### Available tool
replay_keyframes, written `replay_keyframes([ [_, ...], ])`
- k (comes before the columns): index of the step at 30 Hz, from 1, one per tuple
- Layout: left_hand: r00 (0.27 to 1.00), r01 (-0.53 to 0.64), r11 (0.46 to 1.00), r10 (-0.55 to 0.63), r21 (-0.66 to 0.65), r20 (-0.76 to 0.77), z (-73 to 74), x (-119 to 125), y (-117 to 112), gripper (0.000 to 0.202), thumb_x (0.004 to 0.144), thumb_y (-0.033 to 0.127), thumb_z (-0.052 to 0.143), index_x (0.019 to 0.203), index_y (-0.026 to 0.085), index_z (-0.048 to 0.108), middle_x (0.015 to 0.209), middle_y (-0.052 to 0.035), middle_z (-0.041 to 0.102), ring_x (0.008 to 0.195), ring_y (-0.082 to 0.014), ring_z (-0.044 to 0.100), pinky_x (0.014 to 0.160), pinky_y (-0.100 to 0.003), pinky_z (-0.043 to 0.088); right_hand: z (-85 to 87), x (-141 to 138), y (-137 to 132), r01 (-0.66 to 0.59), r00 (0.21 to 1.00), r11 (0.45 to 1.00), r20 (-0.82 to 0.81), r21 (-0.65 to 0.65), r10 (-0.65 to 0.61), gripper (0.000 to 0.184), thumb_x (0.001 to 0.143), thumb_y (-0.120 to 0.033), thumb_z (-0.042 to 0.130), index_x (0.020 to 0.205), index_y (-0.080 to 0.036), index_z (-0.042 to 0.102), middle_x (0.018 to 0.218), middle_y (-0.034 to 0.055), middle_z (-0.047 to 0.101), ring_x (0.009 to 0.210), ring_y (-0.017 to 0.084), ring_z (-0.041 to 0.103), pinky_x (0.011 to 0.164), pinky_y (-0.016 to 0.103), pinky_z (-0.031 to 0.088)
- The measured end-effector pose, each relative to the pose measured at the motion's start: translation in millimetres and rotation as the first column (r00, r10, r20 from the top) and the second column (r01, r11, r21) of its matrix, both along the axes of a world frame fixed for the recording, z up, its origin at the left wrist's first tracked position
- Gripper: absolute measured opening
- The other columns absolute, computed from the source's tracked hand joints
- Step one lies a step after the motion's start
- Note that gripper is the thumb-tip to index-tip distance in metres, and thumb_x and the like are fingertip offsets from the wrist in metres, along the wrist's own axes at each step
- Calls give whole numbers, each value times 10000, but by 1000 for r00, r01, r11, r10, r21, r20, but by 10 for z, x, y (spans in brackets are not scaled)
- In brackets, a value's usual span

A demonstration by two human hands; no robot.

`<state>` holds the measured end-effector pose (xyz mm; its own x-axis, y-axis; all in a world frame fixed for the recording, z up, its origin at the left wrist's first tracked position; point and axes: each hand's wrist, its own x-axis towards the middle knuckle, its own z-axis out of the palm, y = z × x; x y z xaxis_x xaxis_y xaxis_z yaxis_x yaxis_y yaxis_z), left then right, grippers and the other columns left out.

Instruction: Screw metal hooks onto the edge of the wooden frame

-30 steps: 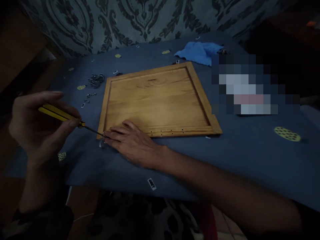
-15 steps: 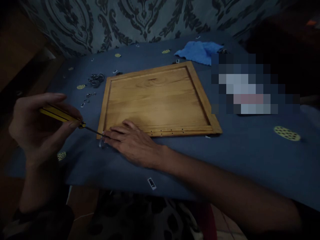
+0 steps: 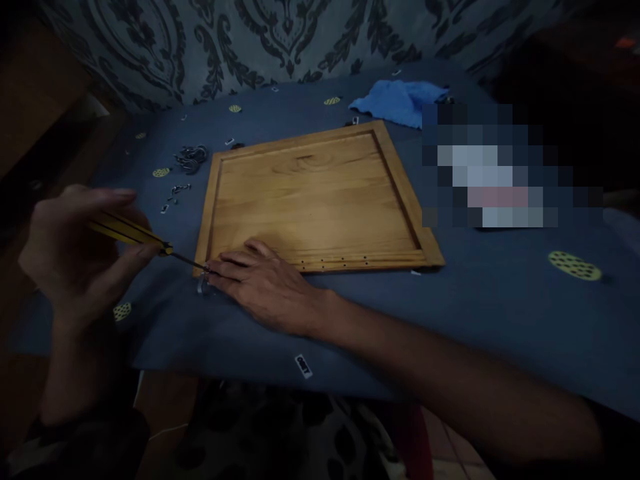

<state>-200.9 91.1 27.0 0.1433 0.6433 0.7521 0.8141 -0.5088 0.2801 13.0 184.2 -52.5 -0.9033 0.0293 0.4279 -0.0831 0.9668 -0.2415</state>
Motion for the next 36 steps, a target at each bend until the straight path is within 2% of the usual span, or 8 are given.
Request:
replay_keyframes([
  [2, 1000, -22, 1000, 23, 13, -18, -12, -12, -1, 629, 719, 209, 856, 1295, 277, 613, 1065, -8, 703, 807, -123, 651, 688, -270, 544, -11, 4, 0, 4, 1000, 1000, 2, 0, -4, 333, 1035, -185, 453, 1336, -191, 594, 1414, 54, 612, 1330, 223, 524, 1107, 434, 356],
  [6, 998, -15, 999, 13, 31, 57, -25, 13, 6, 664, 704, 225, 873, 1308, 243, 596, 1137, -19, 652, 854, -116, 690, 664, -218, 588, -26, 8, 1, -6, 1000, 1000, 10, -13, 6, 340, 1037, -178, 442, 1344, -174, 587, 1421, 59, 606, 1346, 236, 511, 1112, 452, 355],
  [11, 989, 20, 998, -12, -52, 146, -21, 53, -1, 604, 769, 179, 811, 1316, 273, 573, 1116, -7, 615, 847, -114, 690, 672, -280, 627, -24, 12, 2, -14, 1000, 1000, 3, -17, 14, 342, 1037, -174, 428, 1337, -155, 591, 1430, 67, 597, 1344, 252, 513, 1105, 464, 357],
  [14, 985, -38, 999, 38, -2, 171, -25, 33, -7, 577, 742, 198, 832, 1269, 296, 617, 1049, -1, 650, 791, -133, 682, 729, -348, 637, -17, 15, -1, -18, 1000, 1000, -2, -19, 18, 339, 1036, -173, 437, 1338, -155, 590, 1424, 67, 603, 1332, 234, 521, 1106, 446, 359],
  [17, 982, -85, 995, 75, 55, 172, -32, 1, -2, 558, 718, 222, 851, 1233, 288, 650, 1092, -13, 668, 772, -145, 683, 746, -362, 628, -16, 13, -1, -18, 1000, 1000, -14, -21, 18, 336, 1030, -166, 446, 1331, -153, 596, 1412, 71, 613, 1321, 233, 530, 1104, 451, 360],
  [21, 987, -89, 995, 82, 43, 140, -41, -21, 7, 592, 699, 229, 870, 1246, 250, 644, 1067, -9, 667, 761, -129, 677, 730, -328, 595, -18, 4, -2, -13, 1000, 1000, -8, -22, 13, 331, 1031, -166, 447, 1321, -179, 606, 1402, 68, 621, 1317, 221, 533, 1091, 445, 371],
  [27, 995, -92, 993, 88, 72, 53, -15, 1, 18, 602, 701, 236, 869, 1257, 216, 639, 1050, 0, 646, 805, -85, 654, 616, -187, 538, -28, 5, -4, -7, 1000, 1000, -19, -15, 6, 340, 1027, -168, 452, 1332, -183, 601, 1400, 76, 621, 1313, 220, 535, 1081, 440, 375],
  [36, 997, -64, 996, 61, 64, 37, 21, 41, 24, 602, 699, 183, 860, 1256, 248, 643, 980, 16, 637, 743, -82, 670, 585, -195, 592, -17, 4, 2, -18, 999, 1000, -38, 0, 18, 336, 1027, -165, 447, 1325, -146, 601, 1389, 72, 631, 1290, 235, 543, 1077, 434, 373],
])
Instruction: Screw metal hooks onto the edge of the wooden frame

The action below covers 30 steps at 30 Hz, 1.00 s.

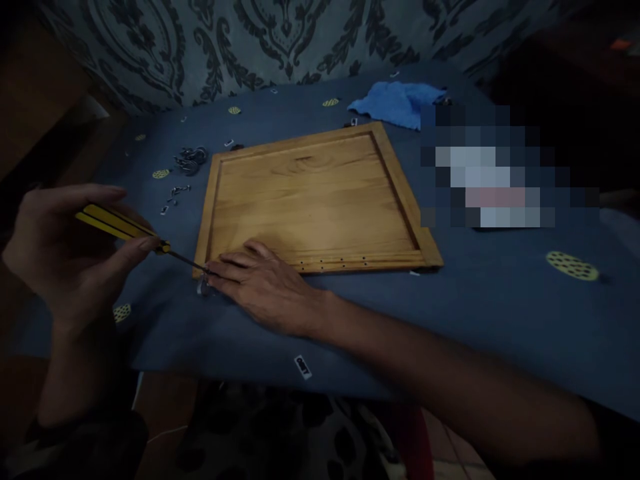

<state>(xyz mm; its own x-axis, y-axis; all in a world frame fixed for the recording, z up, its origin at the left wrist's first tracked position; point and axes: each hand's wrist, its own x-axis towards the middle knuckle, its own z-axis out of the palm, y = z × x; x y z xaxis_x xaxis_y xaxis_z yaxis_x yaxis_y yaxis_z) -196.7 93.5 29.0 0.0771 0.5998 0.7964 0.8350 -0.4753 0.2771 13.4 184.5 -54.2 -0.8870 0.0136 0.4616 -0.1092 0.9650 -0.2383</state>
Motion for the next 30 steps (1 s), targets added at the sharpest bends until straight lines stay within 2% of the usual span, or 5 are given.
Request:
replay_keyframes([
  [10, 989, -35, 998, 43, 61, -142, -16, -57, -9, 648, 698, 303, 875, 1285, 224, 612, 1036, 6, 660, 838, -115, 688, 647, -236, 618, -10, 0, 4, 5, 999, 1000, 49, 7, -5, 349, 1015, -193, 483, 1347, -192, 592, 1428, 71, 599, 1342, 232, 508, 1089, 437, 361],
  [17, 991, 128, 984, -122, -122, 57, -18, 0, -15, 590, 792, 189, 795, 1324, 264, 550, 1025, 10, 635, 790, -103, 695, 630, -270, 632, 8, 2, -2, 10, 999, 1000, 53, -1, -10, 344, 1017, -182, 478, 1341, -194, 594, 1415, 69, 610, 1332, 218, 519, 1101, 439, 358],
  [22, 985, 162, 986, -159, -32, 72, -16, 2, 19, 584, 758, 179, 808, 1293, 261, 588, 1066, -3, 651, 765, -120, 700, 605, -285, 629, 12, 10, -3, 13, 999, 1000, 47, -4, -13, 345, 1026, -177, 457, 1342, -174, 595, 1420, 76, 604, 1346, 229, 511, 1105, 444, 359],
  [26, 987, 110, 993, -114, 36, 114, 5, -11, 21, 543, 757, 143, 786, 1251, 305, 632, 1096, -9, 661, 769, -124, 688, 595, -289, 608, 10, 16, 2, 8, 999, 1000, 50, -8, -8, 344, 1028, -178, 452, 1341, -181, 593, 1429, 67, 598, 1348, 218, 511, 1102, 436, 365],
  [30, 990, 95, 995, -98, 37, 96, -8, -21, 7, 564, 718, 173, 826, 1243, 262, 639, 1015, 4, 665, 741, -115, 681, 614, -283, 602, 8, 8, 4, 11, 999, 1000, 49, -6, -11, 347, 1017, -178, 471, 1343, -180, 591, 1414, 67, 610, 1330, 224, 525, 1090, 435, 372],
])
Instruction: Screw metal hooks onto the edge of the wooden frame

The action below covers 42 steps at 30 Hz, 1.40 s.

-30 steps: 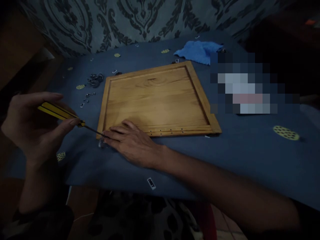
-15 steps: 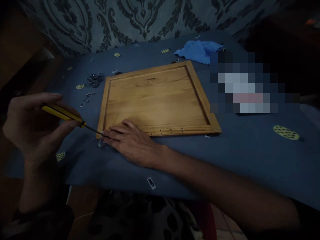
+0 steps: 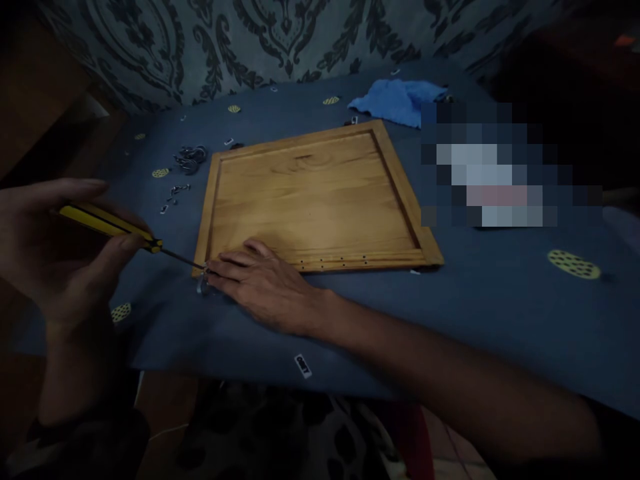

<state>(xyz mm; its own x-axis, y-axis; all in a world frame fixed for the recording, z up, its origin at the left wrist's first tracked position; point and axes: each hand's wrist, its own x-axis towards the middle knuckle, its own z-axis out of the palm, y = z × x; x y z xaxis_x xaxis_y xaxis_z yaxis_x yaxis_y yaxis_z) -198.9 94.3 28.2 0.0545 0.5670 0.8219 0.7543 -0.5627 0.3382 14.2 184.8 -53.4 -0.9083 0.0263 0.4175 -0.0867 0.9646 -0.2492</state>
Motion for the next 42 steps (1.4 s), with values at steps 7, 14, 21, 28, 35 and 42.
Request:
replay_keyframes([
  [7, 999, -44, 996, 44, -76, 2, -15, 29, -33, 554, 739, 159, 824, 1245, 294, 640, 1006, -3, 675, 766, -131, 692, 652, -302, 622, 6, -2, -6, -8, 1000, 1000, -15, -4, 8, 345, 1026, -158, 445, 1337, -156, 594, 1421, 69, 604, 1314, 242, 534, 1072, 450, 378],
  [14, 997, -58, 998, 56, -38, -54, 2, 27, -17, 566, 733, 204, 834, 1254, 315, 642, 1049, 5, 678, 774, -129, 693, 620, -285, 630, -27, -11, -3, 3, 1000, 1000, -18, -5, -3, 344, 1016, -168, 472, 1337, -187, 595, 1425, 67, 601, 1333, 229, 523, 1089, 442, 365],
  [21, 983, -125, 991, 129, 35, -133, -2, -8, -12, 582, 673, 260, 881, 1215, 259, 670, 965, 22, 711, 816, -151, 713, 698, -291, 616, 17, 5, -4, -7, 1000, 1000, 18, -10, 7, 344, 1019, -176, 474, 1343, -179, 592, 1442, 74, 584, 1351, 240, 510, 1103, 458, 358],
  [28, 980, -123, 991, 128, 46, -151, -13, -13, -21, 601, 667, 313, 895, 1216, 243, 663, 950, 28, 695, 736, -100, 684, 659, -236, 567, 21, 3, 1, -12, 1000, 1000, 2, -17, 12, 340, 1023, -175, 458, 1333, -166, 597, 1431, 81, 594, 1339, 235, 517, 1106, 461, 365],
  [35, 995, -16, 998, 10, -57, -94, -14, -1, -14, 613, 713, 230, 856, 1278, 256, 619, 1046, 0, 689, 820, -142, 710, 666, -291, 628, 39, 4, 1, -10, 999, 1000, 40, -16, 10, 347, 1028, -183, 460, 1351, -194, 585, 1447, 79, 579, 1343, 230, 517, 1110, 461, 356],
  [42, 998, 42, 990, -46, -137, -32, 21, 48, -25, 577, 743, 146, 800, 1276, 271, 615, 937, 19, 684, 749, -140, 707, 638, -301, 643, 43, 11, 2, -27, 998, 999, 49, -29, 28, 355, 1040, -204, 450, 1375, -179, 565, 1476, 86, 549, 1365, 241, 493, 1114, 475, 350],
])
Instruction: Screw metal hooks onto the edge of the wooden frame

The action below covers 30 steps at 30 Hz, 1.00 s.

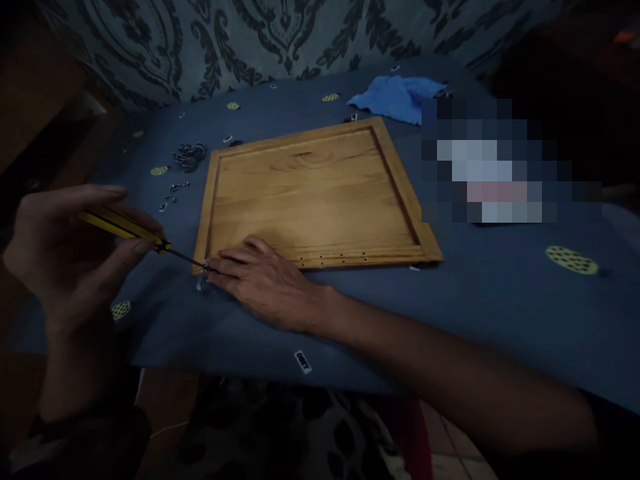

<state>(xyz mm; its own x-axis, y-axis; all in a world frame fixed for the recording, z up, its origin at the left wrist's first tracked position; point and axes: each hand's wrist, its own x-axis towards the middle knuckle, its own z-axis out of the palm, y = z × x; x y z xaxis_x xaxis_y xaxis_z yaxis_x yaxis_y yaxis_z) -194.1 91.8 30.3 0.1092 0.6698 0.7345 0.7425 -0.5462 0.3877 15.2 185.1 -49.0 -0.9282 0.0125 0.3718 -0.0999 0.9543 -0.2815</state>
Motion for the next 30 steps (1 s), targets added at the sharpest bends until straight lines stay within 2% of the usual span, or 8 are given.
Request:
replay_keyframes([
  [4, 998, -63, 998, 63, 24, -21, -18, -40, -18, 616, 691, 157, 853, 1258, 251, 631, 989, 17, 692, 759, -129, 712, 641, -273, 632, -11, -7, -1, 8, 1000, 1000, -20, -4, -8, 343, 1043, -190, 437, 1354, -161, 579, 1454, 84, 572, 1349, 234, 507, 1112, 469, 351],
  [8, 978, -142, 976, 164, 163, -132, -33, -75, -17, 647, 643, 238, 897, 1243, 261, 655, 1046, 15, 701, 882, -155, 716, 713, -269, 633, -10, -6, -1, 6, 1000, 1000, -9, 1, -6, 345, 1040, -185, 435, 1354, -155, 574, 1459, 74, 569, 1343, 238, 513, 1115, 466, 344],
  [12, 973, -167, 974, 188, 154, -135, -28, -76, -15, 637, 662, 202, 880, 1253, 268, 652, 1048, 18, 695, 758, -105, 698, 571, -193, 587, -21, -5, -1, 18, 999, 999, -30, 28, -17, 346, 1021, -178, 471, 1350, -172, 579, 1445, 64, 583, 1334, 224, 518, 1107, 434, 354],
  [15, 973, -173, 975, 191, 136, -133, -24, -77, -24, 663, 651, 181, 886, 1263, 269, 646, 1047, 22, 701, 708, -76, 680, 594, -177, 581, -24, -6, -1, 19, 999, 999, -47, 37, -17, 352, 1017, -168, 468, 1350, -164, 583, 1436, 70, 592, 1323, 233, 526, 1094, 443, 365],
  [20, 968, -156, 976, 181, 150, -173, -5, -43, -35, 624, 699, 200, 857, 1277, 260, 630, 1034, 19, 695, 733, -91, 691, 630, -211, 606, -49, -11, -1, 22, 999, 999, -43, 30, -21, 346, 1029, -181, 453, 1349, -178, 583, 1440, 70, 587, 1326, 228, 522, 1095, 450, 361],
  [25, 994, -90, 995, 92, 37, -61, 5, 9, -40, 557, 711, 173, 851, 1226, 243, 652, 925, 32, 694, 741, -96, 700, 670, -225, 599, -54, -19, -6, 20, 997, 999, -75, 28, -17, 339, 1020, -175, 471, 1336, -157, 593, 1424, 67, 603, 1308, 243, 528, 1082, 447, 366],
  [30, 998, -54, 998, 55, 21, -43, -10, -3, -48, 576, 735, 175, 835, 1267, 232, 622, 995, 10, 691, 758, -98, 691, 664, -227, 579, -27, -25, -5, 21, 998, 999, -67, 38, -18, 333, 1027, -172, 450, 1324, -161, 601, 1407, 73, 618, 1292, 227, 542, 1066, 432, 378],
])
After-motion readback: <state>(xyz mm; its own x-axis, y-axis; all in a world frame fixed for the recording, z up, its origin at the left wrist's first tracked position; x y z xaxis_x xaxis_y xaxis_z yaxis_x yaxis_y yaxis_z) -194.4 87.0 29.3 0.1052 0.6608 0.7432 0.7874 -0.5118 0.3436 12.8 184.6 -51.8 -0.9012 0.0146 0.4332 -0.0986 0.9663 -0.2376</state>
